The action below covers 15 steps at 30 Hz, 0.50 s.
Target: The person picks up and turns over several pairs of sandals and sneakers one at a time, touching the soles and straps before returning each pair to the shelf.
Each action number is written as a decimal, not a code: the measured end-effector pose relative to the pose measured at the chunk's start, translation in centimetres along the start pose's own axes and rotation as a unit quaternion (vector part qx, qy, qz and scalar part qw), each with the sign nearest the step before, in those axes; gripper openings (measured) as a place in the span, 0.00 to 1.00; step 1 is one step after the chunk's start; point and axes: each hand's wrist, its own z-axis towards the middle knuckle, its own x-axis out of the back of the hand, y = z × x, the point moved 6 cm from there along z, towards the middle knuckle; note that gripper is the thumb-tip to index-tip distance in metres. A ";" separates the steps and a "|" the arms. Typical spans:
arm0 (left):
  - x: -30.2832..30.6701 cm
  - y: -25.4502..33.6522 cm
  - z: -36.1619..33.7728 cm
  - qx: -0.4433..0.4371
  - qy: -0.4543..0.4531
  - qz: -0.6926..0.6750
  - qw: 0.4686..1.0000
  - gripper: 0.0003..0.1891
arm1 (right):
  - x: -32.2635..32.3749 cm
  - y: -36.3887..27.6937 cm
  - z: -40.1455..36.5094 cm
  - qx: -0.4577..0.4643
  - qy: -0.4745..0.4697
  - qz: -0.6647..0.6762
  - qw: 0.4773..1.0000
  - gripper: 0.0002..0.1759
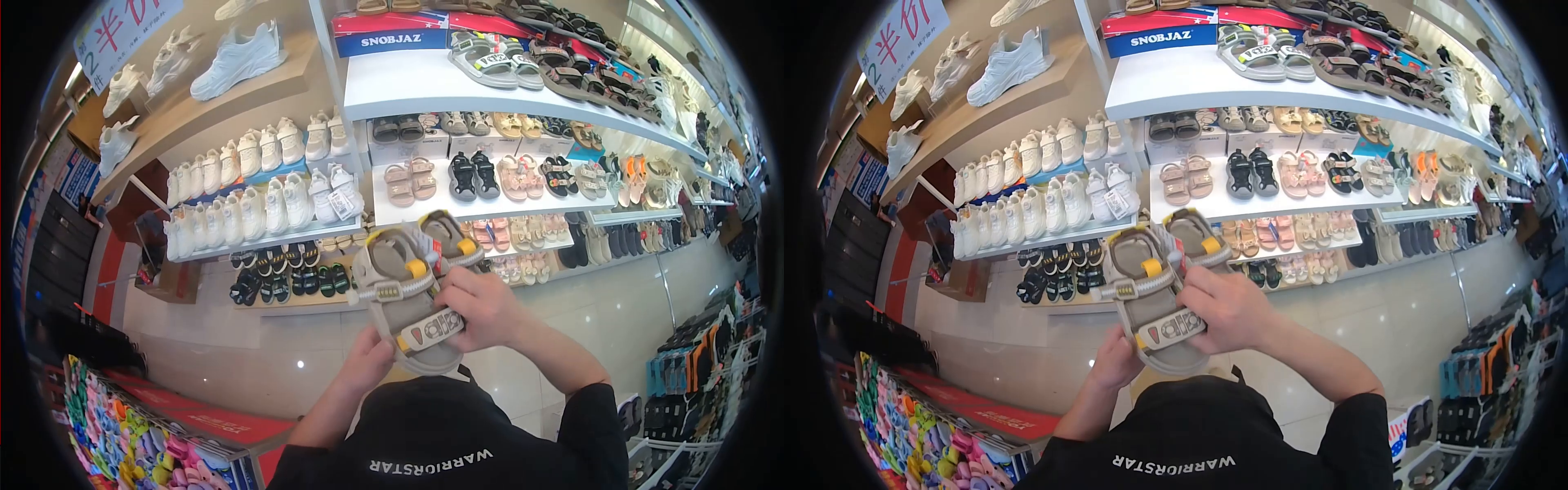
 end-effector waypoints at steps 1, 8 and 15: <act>-1.0 1.0 0.5 -0.058 -0.057 0.032 0.996 0.36 | 0.8 0.7 1.0 0.007 0.004 -0.015 1.000 0.16; -3.4 7.8 5.1 -0.133 -0.091 0.057 0.985 0.44 | 4.4 7.7 10.3 0.004 0.032 -0.074 0.997 0.17; -0.4 15.8 11.4 -0.303 0.050 0.417 0.856 0.44 | 5.1 19.8 21.9 0.014 0.075 -0.168 0.983 0.14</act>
